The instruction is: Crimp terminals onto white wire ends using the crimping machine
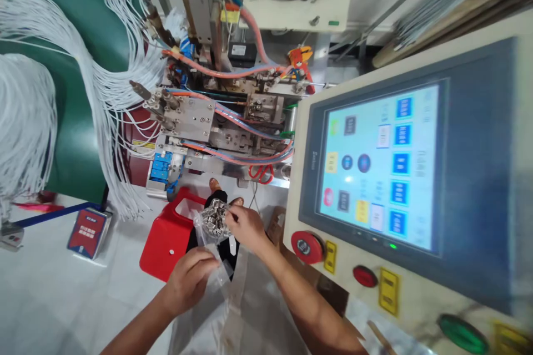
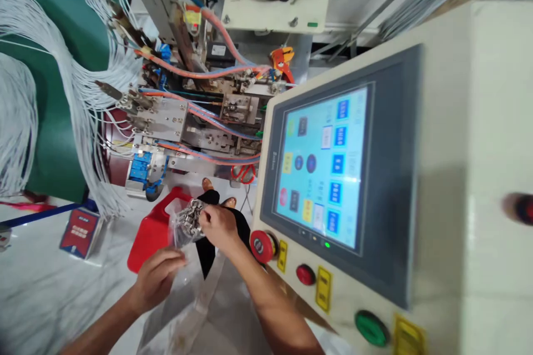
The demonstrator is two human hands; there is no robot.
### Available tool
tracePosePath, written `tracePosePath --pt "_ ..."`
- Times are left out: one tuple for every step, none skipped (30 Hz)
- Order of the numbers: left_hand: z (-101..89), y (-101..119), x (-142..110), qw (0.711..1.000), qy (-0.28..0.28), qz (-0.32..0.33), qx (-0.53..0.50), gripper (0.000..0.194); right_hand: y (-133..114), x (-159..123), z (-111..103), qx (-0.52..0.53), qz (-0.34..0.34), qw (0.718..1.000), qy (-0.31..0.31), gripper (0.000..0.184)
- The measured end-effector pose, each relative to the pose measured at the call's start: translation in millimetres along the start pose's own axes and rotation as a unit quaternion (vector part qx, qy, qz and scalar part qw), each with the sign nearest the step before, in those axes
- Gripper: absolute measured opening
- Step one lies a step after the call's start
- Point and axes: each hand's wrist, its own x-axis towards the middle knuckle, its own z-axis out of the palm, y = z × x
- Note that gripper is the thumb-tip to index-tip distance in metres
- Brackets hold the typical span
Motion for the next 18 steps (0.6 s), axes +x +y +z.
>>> tracePosePath --pt "-7.7 7.2 -2.9 1.000 0.004 -0.001 0.005 0.025 -5.9 -7.9 -3.7 0.016 -0.012 1.000 0.012 0.028" --pt "-16.2 15.1 -4.7 1.000 0.011 0.001 0.011 0.026 -12.4 -15.6 -7.9 0.028 -0.025 0.999 0.023 0.030" --pt "-25.3 23.4 -5.3 1.000 0.017 0.005 0.018 0.026 -19.4 -23.0 -12.3 0.045 -0.040 0.998 0.036 0.032" --pt "-35.1 32.2 -4.9 0.999 0.024 0.011 0.025 0.025 -26.8 -29.9 -17.1 0.074 -0.056 0.994 0.054 0.033" --pt "-45.4 41.1 -3.3 0.999 0.031 0.019 0.032 0.024 -34.7 -36.3 -22.1 0.115 -0.072 0.988 0.077 0.033" --pt "-56.1 50.0 -1.0 0.998 0.041 0.027 0.041 0.023 -43.0 -42.2 -27.4 0.166 -0.087 0.977 0.099 0.032" --pt "-67.3 58.6 2.1 0.997 0.052 0.035 0.050 0.022 -51.7 -47.6 -32.8 0.219 -0.100 0.963 0.120 0.031" --pt "-78.9 66.6 5.4 0.995 0.065 0.043 0.061 0.020 -60.7 -52.3 -38.4 0.268 -0.110 0.947 0.136 0.031" --pt "-90.6 73.9 8.9 0.993 0.077 0.051 0.071 0.020 -69.9 -56.4 -44.1 0.306 -0.116 0.933 0.148 0.031" --pt "-102.5 80.1 12.4 0.991 0.083 0.060 0.081 0.020 -79.3 -59.6 -50.0 0.327 -0.120 0.925 0.154 0.031" --pt "-114.3 85.2 16.1 0.990 0.084 0.070 0.089 0.020 -88.7 -62.0 -56.0 0.343 -0.124 0.917 0.161 0.032" --pt "-126.1 89.0 20.0 0.989 0.080 0.082 0.096 0.021 -98.2 -63.4 -62.3 0.357 -0.129 0.910 0.166 0.032" --pt "-137.7 91.7 24.7 0.987 0.074 0.098 0.104 0.022 -107.6 -63.5 -68.9 0.372 -0.134 0.902 0.174 0.032" --pt "-149.3 93.5 30.6 0.984 0.071 0.115 0.113 0.024 -117.1 -62.5 -75.8 0.388 -0.140 0.893 0.182 0.032" --pt "-160.9 94.6 38.0 0.981 0.069 0.132 0.121 0.025 -126.5 -60.1 -83.2 0.404 -0.147 0.882 0.191 0.031" --pt "-172.5 95.2 47.2 0.978 0.072 0.149 0.129 0.026 -135.9 -56.5 -91.0 0.420 -0.153 0.872 0.201 0.032" --pt "-184.1 95.8 58.4 0.974 0.081 0.162 0.136 0.026 -145.3 -51.7 -99.3 0.435 -0.157 0.861 0.213 0.032" --pt "-195.8 96.3 71.5 0.970 0.092 0.174 0.140 0.025 -154.6 -45.9 -108.1 0.447 -0.160 0.850 0.229 0.032"
